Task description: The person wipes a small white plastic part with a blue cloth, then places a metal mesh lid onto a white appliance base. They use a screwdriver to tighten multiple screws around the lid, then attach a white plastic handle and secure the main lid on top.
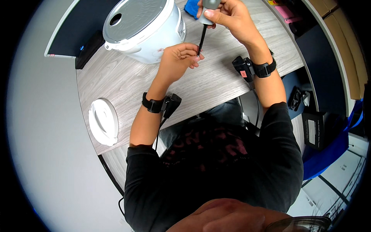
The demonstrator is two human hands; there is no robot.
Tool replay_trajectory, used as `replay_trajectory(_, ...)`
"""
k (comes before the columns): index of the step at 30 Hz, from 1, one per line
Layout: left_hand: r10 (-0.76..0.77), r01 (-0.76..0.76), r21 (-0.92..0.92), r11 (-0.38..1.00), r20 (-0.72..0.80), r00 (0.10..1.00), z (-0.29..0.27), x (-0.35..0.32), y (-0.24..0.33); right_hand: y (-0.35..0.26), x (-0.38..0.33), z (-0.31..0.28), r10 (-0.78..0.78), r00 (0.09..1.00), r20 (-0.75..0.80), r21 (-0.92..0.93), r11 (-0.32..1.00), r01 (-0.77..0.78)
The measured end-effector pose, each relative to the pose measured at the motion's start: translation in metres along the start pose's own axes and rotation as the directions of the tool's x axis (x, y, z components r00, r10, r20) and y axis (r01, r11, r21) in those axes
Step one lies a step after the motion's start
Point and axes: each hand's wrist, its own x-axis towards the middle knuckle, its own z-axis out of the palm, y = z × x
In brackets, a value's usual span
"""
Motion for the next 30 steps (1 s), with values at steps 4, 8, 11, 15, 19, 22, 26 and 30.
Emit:
replay_trajectory(4, 0.083, -0.081, 0.061, 0.995, -0.029, 0.996, 0.004, -0.004, 0.012, -0.003, 0.011, 0.003, -0.045, 0.999, 0.028, 0.004, 0.999, 0.045)
replay_trajectory(8, 0.244, -0.215, 0.278, 0.936, -0.075, 0.967, 0.001, -0.006, 0.036, -0.021, 0.03, 0.008, -0.118, 0.99, 0.072, -0.002, 0.993, 0.119)
replay_trajectory(11, 0.368, -0.255, 0.543, 0.8, -0.109, 0.924, -0.002, -0.008, 0.067, -0.051, 0.049, 0.027, -0.162, 0.985, 0.065, -0.037, 0.986, 0.165)
replay_trajectory(15, 0.597, -0.312, 0.724, 0.615, -0.169, 0.784, -0.009, -0.004, 0.097, -0.068, 0.084, 0.039, -0.281, 0.951, 0.128, -0.095, 0.951, 0.294)
replay_trajectory(19, 0.721, -0.35, 0.769, 0.534, -0.198, 0.664, -0.029, 0.013, 0.108, -0.083, 0.111, 0.053, -0.296, 0.943, 0.153, -0.139, 0.938, 0.318)
replay_trajectory(22, 0.638, -0.26, 0.758, 0.598, -0.254, 0.727, -0.035, 0.032, 0.115, -0.089, 0.122, 0.053, -0.298, 0.949, 0.099, -0.225, 0.923, 0.313)
replay_trajectory(26, 0.537, -0.138, 0.727, 0.673, -0.351, 0.767, -0.039, 0.036, 0.115, -0.078, 0.132, 0.057, -0.276, 0.954, 0.116, -0.235, 0.926, 0.296)
replay_trajectory(30, 0.529, -0.08, 0.744, 0.663, -0.39, 0.754, -0.044, 0.035, 0.109, -0.063, 0.142, 0.062, -0.3, 0.945, 0.127, -0.197, 0.926, 0.321)
